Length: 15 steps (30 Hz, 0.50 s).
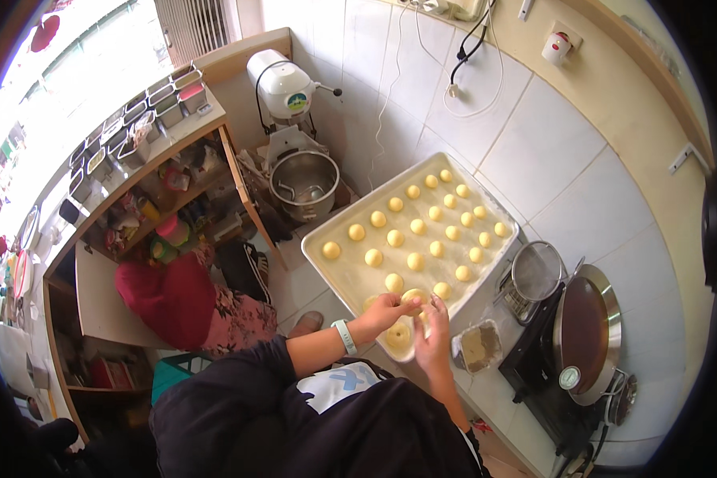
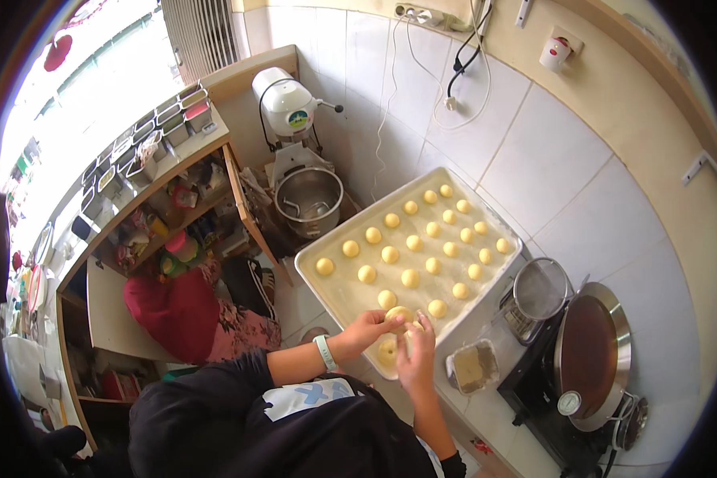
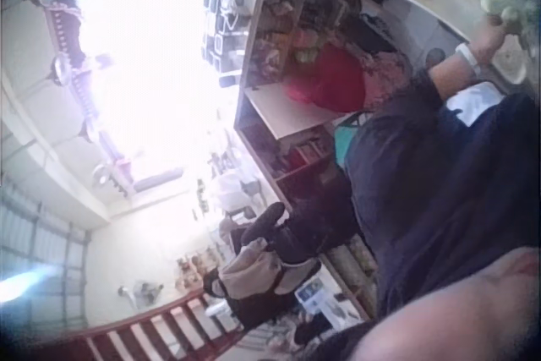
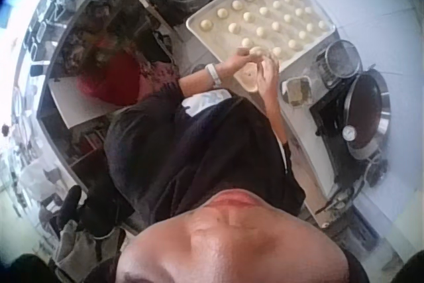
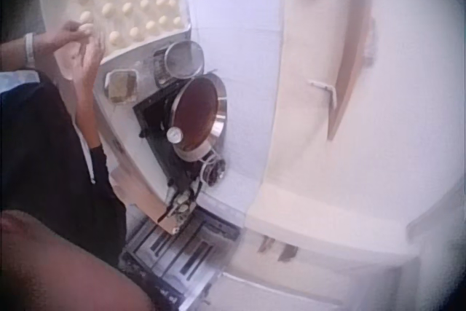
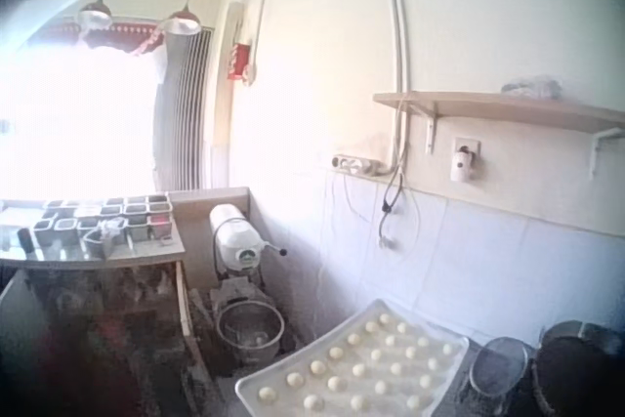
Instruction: The person forms round pieces of dough into rings by hand, places them on a metal tray, and then stores the trays in a rack.
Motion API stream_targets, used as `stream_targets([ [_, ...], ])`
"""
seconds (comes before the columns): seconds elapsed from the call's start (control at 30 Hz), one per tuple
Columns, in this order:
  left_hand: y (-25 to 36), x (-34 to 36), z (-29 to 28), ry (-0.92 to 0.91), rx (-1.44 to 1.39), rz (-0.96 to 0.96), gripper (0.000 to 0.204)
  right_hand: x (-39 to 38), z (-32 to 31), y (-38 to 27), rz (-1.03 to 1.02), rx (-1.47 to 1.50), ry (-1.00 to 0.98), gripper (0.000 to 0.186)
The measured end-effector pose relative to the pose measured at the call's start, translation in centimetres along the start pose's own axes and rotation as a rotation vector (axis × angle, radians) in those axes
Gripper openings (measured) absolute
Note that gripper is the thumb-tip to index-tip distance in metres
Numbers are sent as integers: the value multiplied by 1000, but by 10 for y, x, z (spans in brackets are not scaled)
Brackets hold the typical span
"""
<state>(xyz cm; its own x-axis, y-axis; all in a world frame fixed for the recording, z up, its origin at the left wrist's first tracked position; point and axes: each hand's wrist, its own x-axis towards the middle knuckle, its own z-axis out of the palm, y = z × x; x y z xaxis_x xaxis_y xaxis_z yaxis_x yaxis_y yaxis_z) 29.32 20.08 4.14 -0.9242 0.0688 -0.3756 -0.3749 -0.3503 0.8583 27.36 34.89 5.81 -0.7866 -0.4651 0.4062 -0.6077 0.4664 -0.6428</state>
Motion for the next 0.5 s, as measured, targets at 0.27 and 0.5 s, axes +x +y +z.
stream_targets([
  [0.27,14,-25,27,80,196,199,35,-10,-26,16,394,524,-35,26],
  [0.5,15,-26,19,52,-96,189,30,-2,-33,3,516,668,29,25],
])
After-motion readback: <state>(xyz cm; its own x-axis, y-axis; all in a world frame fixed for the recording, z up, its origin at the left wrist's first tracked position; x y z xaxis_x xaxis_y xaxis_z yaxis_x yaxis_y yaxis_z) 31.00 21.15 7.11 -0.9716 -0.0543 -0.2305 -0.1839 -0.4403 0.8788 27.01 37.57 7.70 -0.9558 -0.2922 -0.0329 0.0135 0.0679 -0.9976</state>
